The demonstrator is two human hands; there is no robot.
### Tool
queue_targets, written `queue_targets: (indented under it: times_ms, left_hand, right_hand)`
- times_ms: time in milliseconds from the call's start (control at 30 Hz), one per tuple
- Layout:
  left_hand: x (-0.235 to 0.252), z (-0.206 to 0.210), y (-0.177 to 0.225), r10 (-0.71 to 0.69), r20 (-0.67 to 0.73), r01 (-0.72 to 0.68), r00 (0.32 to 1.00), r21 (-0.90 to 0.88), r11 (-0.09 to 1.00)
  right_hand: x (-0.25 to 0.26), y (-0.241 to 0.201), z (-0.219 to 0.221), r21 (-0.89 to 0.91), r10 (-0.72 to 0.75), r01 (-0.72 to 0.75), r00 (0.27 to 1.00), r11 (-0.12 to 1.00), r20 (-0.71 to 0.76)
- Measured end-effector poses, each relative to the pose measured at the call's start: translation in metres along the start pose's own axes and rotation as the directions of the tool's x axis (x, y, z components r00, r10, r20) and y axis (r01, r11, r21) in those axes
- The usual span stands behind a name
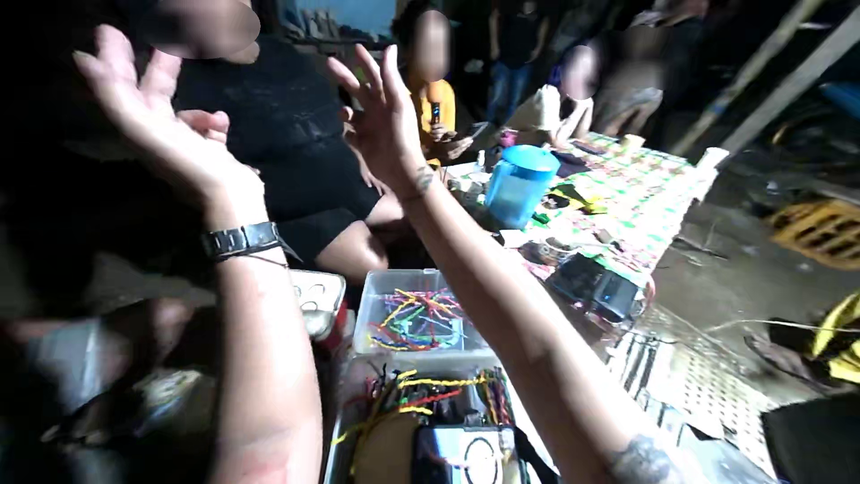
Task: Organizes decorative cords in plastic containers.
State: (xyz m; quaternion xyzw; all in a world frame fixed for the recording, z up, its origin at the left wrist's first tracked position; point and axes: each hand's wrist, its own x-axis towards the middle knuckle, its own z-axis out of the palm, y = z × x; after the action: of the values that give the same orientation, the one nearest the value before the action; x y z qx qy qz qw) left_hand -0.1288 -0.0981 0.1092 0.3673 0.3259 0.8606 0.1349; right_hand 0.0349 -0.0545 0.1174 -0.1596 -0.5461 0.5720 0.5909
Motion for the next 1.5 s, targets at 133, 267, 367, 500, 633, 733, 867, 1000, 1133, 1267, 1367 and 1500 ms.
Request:
queue_targets:
  times_ms: [133, 267, 367, 500, 633, 733, 867, 1000, 1133, 1267, 1367, 1500]
  left_hand:
    - [-0.02, 0.019, -0.003, 0.038, -0.012, -0.039, 0.999, -0.098, 0.994]
    - [-0.02, 0.022, -0.018, -0.002, -0.013, 0.0, 1.0, -0.135, 0.991]
    - [-0.008, 0.021, -0.029, -0.042, 0.088, 0.047, 0.995, -0.06, 0.997]
    - [0.029, 0.009, -0.048, -0.107, 0.29, 0.08, 0.951, 0.103, 0.991]
    - [0.068, -0.001, -0.058, -0.088, 0.339, 0.039, 0.937, 0.149, 0.988]
    - [0.087, -0.005, -0.059, -0.091, 0.317, 0.029, 0.944, 0.194, 0.98]
    - [0.095, -0.01, -0.061, -0.031, 0.265, -0.024, 0.964, 0.201, 0.979]
    - [0.084, -0.014, -0.056, 0.005, 0.141, -0.028, 0.99, 0.164, 0.986]
    - [0.074, -0.018, -0.066, 0.028, 0.1, -0.035, 0.995, 0.066, 0.997]
    - [0.055, -0.02, -0.077, 0.041, 0.136, -0.04, 0.99, -0.007, 0.999]
    - [0.043, -0.01, -0.076, 0.028, 0.153, -0.02, 0.988, -0.053, 0.998]
    - [0.025, 0.014, -0.074, 0.001, 0.158, 0.023, 0.987, -0.146, 0.989]
  right_hand:
    - [-0.008, 0.005, -0.007, 0.009, -0.02, 0.02, 0.998, 1.0, 0.063]
    - [-0.009, 0.017, -0.007, -0.001, -0.013, 0.013, 0.997, 1.0, 0.071]
    - [0.005, 0.021, -0.009, -0.036, -0.028, 0.031, 0.996, 0.999, 0.081]
    - [0.046, 0.036, -0.009, -0.084, -0.009, 0.014, 0.998, 0.996, 0.063]
    - [0.087, 0.054, 0.001, -0.05, -0.01, 0.011, 1.0, 0.999, 0.022]
    - [0.105, 0.064, 0.014, -0.033, -0.003, 0.004, 0.999, 0.999, 0.032]
    - [0.114, 0.076, 0.025, -0.007, 0.002, -0.002, 0.999, 1.0, 0.048]
    - [0.113, 0.085, 0.031, 0.073, 0.038, -0.041, 0.999, 0.996, 0.035]
    - [0.105, 0.086, 0.025, 0.087, 0.024, -0.026, 0.999, 0.996, 0.029]
    - [0.09, 0.082, 0.01, 0.118, -0.001, -0.008, 0.998, 0.993, 0.071]
    - [0.08, 0.07, 0.0, 0.113, -0.02, 0.011, 0.997, 0.994, 0.076]
    - [0.062, 0.051, -0.025, 0.062, -0.014, 0.011, 0.998, 0.998, 0.055]
